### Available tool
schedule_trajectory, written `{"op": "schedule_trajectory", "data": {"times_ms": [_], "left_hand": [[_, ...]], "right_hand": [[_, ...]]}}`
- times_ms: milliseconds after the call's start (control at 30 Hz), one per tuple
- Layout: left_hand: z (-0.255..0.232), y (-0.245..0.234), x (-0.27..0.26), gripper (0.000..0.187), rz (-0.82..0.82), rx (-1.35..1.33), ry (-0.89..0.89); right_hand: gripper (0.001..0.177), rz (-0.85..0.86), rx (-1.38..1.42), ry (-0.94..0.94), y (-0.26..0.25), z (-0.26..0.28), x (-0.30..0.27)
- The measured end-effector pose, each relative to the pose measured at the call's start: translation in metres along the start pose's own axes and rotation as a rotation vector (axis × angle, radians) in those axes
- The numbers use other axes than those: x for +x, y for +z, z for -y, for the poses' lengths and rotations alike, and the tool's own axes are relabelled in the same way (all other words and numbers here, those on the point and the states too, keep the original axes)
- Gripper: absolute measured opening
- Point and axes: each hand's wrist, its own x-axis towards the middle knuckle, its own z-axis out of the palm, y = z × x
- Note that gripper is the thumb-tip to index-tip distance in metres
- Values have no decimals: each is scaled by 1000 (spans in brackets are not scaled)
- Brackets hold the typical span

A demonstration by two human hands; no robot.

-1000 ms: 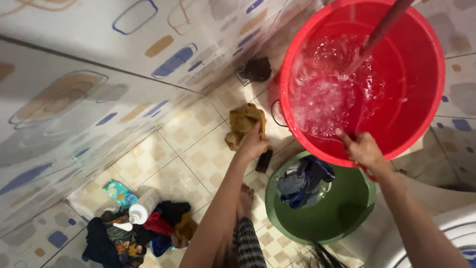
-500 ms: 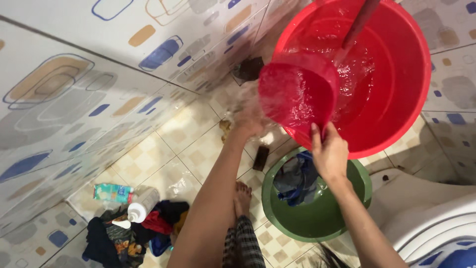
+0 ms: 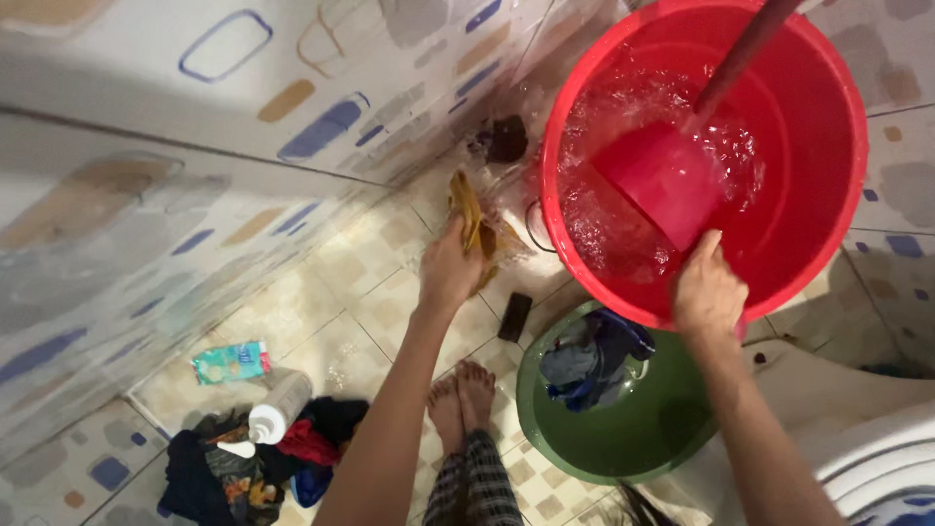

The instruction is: The person hand-washes several garments in a bathroom. They scoop water from a red bucket with a pink scoop and pour it over each item, then wring out the water and place the wet clothes into a green basin.

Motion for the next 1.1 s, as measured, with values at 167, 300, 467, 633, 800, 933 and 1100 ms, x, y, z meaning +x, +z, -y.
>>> {"op": "schedule_trajectory", "data": {"times_ms": [167, 300, 467, 633, 800, 933, 1100], "left_hand": [[9, -39, -39, 51, 22, -590, 201], [4, -41, -33, 67, 287, -857, -137], [13, 7, -4, 77, 228, -371, 78], [34, 79, 27, 94, 209, 27, 112], [33, 128, 32, 100, 358, 295, -12], [18, 135, 35, 80, 387, 450, 103], [27, 141, 38, 59, 405, 906, 291]], "right_hand": [[39, 242, -188, 61, 117, -27, 69], [31, 402, 60, 23, 159, -22, 81], [71, 442, 239, -57, 84, -37, 69], [50, 488, 813, 233, -29, -17, -13], [49, 182, 628, 109, -89, 20, -67], [35, 81, 732, 84, -107, 49, -90], [29, 63, 598, 43, -116, 73, -106]]}}
